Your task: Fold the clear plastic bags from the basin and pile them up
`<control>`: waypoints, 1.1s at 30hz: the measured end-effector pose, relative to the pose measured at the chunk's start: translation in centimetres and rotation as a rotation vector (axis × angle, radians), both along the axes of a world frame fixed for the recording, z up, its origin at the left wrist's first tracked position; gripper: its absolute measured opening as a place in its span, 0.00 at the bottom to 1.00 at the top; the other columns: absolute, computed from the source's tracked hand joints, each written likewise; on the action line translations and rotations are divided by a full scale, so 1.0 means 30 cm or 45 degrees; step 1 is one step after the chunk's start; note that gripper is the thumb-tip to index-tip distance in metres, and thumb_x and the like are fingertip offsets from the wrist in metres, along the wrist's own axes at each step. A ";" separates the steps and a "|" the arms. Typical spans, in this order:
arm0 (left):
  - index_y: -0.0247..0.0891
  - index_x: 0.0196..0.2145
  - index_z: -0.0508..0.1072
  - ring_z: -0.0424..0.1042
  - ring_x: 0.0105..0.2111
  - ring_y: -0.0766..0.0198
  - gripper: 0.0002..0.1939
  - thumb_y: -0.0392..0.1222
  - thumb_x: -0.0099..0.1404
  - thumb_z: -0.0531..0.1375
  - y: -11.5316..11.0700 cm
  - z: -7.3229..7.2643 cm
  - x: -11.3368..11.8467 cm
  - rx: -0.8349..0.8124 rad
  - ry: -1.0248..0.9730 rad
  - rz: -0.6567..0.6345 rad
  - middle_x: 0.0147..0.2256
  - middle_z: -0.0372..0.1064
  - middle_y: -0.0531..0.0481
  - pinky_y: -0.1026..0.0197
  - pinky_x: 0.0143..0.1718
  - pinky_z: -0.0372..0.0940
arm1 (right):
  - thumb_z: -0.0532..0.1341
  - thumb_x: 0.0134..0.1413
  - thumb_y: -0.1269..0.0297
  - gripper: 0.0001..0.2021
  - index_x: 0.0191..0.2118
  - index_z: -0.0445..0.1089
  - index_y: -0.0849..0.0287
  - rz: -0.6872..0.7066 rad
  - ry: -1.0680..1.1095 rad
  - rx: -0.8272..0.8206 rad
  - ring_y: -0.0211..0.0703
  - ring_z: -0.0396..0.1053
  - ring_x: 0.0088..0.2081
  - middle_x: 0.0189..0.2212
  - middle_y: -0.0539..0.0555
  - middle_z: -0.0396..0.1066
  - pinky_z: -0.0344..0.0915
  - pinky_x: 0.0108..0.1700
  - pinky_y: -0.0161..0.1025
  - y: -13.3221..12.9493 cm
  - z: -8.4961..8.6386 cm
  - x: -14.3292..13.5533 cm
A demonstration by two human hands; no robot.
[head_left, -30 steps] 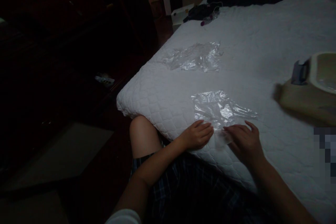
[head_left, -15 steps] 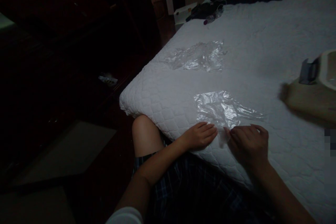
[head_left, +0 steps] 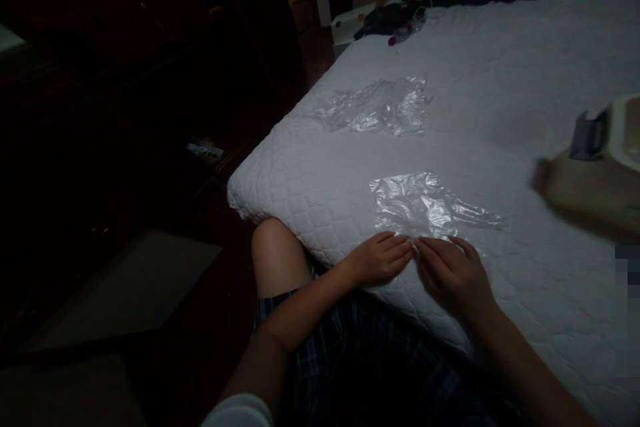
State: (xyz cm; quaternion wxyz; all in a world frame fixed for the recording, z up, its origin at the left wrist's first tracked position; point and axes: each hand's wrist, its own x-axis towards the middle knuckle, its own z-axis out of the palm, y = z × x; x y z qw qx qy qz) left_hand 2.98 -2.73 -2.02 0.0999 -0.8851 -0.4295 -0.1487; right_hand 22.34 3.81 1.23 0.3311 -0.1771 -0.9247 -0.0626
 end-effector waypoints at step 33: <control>0.33 0.50 0.70 0.64 0.58 0.56 0.14 0.34 0.69 0.52 -0.010 -0.016 -0.008 0.222 0.059 -0.019 0.53 0.69 0.42 0.51 0.59 0.61 | 0.54 0.55 0.77 0.20 0.54 0.61 0.64 -0.012 -0.090 -0.080 0.49 0.71 0.48 0.47 0.63 0.73 0.53 0.58 0.53 0.017 -0.034 0.000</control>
